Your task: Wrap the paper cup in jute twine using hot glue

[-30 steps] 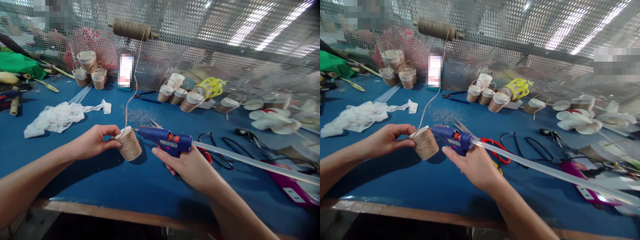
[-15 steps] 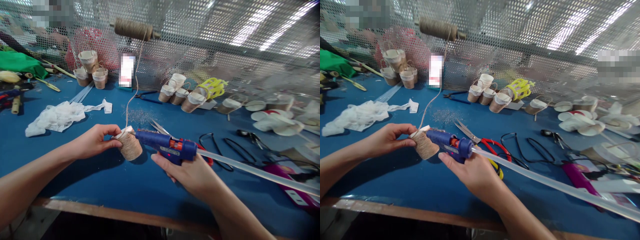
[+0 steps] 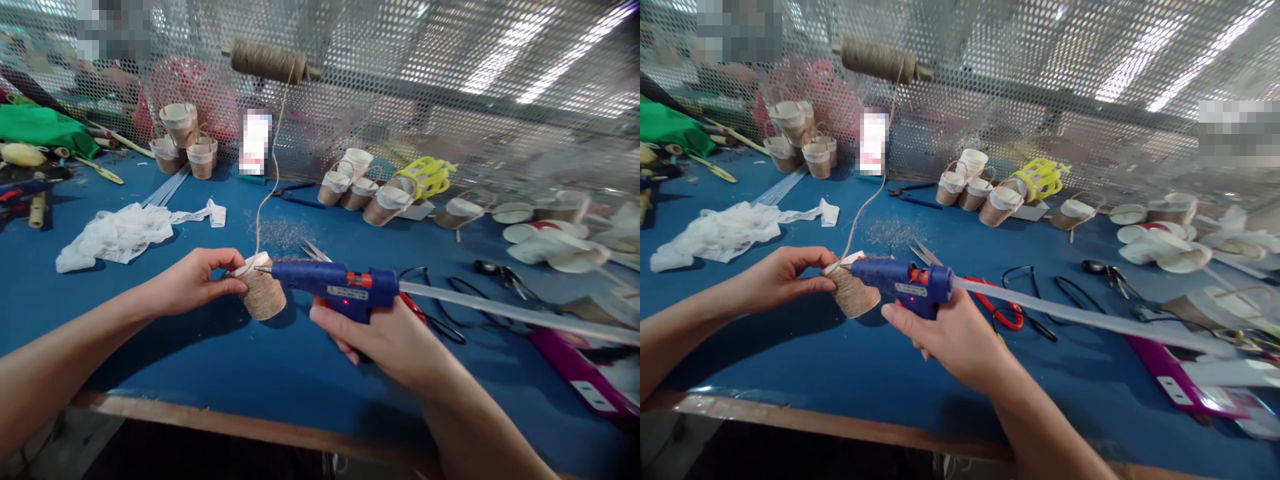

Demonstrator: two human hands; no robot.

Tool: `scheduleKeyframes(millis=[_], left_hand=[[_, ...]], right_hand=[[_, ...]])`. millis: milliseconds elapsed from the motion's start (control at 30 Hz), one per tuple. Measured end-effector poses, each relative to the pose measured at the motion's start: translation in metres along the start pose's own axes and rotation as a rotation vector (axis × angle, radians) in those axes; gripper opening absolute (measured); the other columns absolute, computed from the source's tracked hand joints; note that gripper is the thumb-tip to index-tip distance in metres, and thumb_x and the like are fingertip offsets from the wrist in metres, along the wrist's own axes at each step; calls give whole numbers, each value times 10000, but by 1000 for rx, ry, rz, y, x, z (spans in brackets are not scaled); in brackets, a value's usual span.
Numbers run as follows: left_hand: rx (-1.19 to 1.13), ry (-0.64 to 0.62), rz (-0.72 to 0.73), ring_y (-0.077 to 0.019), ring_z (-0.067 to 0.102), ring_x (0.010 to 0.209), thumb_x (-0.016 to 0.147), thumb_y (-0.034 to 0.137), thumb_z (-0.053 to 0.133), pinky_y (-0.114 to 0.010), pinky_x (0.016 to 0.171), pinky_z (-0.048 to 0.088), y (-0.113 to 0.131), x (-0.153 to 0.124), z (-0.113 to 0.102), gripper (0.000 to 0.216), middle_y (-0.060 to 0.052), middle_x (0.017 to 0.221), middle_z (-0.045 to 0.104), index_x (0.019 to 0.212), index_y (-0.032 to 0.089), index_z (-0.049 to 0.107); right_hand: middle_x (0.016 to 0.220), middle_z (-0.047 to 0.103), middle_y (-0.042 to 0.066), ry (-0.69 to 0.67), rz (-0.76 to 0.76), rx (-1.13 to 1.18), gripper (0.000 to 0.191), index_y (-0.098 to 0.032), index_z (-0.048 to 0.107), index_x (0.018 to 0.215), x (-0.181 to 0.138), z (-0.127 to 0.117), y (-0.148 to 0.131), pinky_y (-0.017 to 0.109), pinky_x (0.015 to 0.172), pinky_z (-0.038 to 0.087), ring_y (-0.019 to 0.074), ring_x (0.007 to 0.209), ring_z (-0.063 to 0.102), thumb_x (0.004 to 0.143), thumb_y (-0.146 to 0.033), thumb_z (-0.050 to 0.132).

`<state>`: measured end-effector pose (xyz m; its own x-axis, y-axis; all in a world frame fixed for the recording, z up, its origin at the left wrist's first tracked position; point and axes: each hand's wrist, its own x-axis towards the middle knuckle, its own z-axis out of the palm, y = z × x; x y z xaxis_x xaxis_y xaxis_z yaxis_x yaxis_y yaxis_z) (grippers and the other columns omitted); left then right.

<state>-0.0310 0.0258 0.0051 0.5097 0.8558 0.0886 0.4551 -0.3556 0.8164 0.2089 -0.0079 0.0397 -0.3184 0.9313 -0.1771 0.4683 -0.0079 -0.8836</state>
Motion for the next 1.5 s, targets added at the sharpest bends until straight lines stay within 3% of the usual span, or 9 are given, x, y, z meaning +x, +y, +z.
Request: scheduleKeyframes(millis=[267,467,633,733,833,1067,1200,1333,1500], left_hand=[[100,9,-7,-163,544,767,819,335,481,-294,736,433,2,-1,1,218,-29,816,604,853,138,567],[45,-9,28,-171,551,808,815,311,469,-313,778,434,2,0,1,184,-29,832,608,839,149,552],[82,-9,17,-163,538,781,811,309,468,-311,763,426,2,1,1,168,-14,799,587,809,156,537],[91,-13,17,-161,531,776,814,312,465,-304,759,418,2,1,1,177,-11,796,579,810,150,537],[94,-15,23,-163,532,779,814,308,463,-306,756,414,2,1,2,180,-14,808,587,818,147,545],[99,-17,1,-158,523,748,808,297,467,-301,720,406,5,1,2,169,-14,784,581,791,147,544],[101,-14,16,-153,516,739,813,298,462,-288,714,400,6,1,3,167,-5,763,561,780,152,536],[91,-25,16,-157,519,750,817,308,465,-286,722,398,8,-1,4,171,-6,773,566,785,153,531],[101,-26,19,-158,516,756,818,302,468,-278,717,395,9,-2,4,161,-5,779,561,795,155,527]], right_hand=[[682,598,7,127,8,267,263,-128,629,769,19,-25,10,182,447,365,61,521,477,650,-351,704],[532,499,-43,312,85,292,272,-136,554,639,52,-44,21,197,447,366,59,462,451,609,-345,726],[577,505,-35,382,189,110,190,-115,549,677,82,-54,31,196,470,397,57,479,469,777,-260,618],[877,602,35,379,265,-46,209,-116,575,955,94,-56,38,286,629,495,118,711,583,866,-296,519],[1091,568,75,399,312,-223,303,-148,530,1116,103,-56,43,377,753,496,179,901,583,871,-324,508],[1068,583,68,459,322,-650,299,-139,560,1068,115,-55,47,385,779,481,190,910,581,861,-351,516],[1063,571,170,571,203,-848,337,-90,609,991,105,-40,32,429,852,402,280,1022,521,828,-375,533],[1089,556,129,572,-20,-948,331,-142,629,1017,95,-21,12,339,899,360,257,1080,467,840,-387,491],[997,577,149,541,-1,-1003,237,-134,653,926,94,-16,9,350,786,411,279,977,526,819,-286,505]])
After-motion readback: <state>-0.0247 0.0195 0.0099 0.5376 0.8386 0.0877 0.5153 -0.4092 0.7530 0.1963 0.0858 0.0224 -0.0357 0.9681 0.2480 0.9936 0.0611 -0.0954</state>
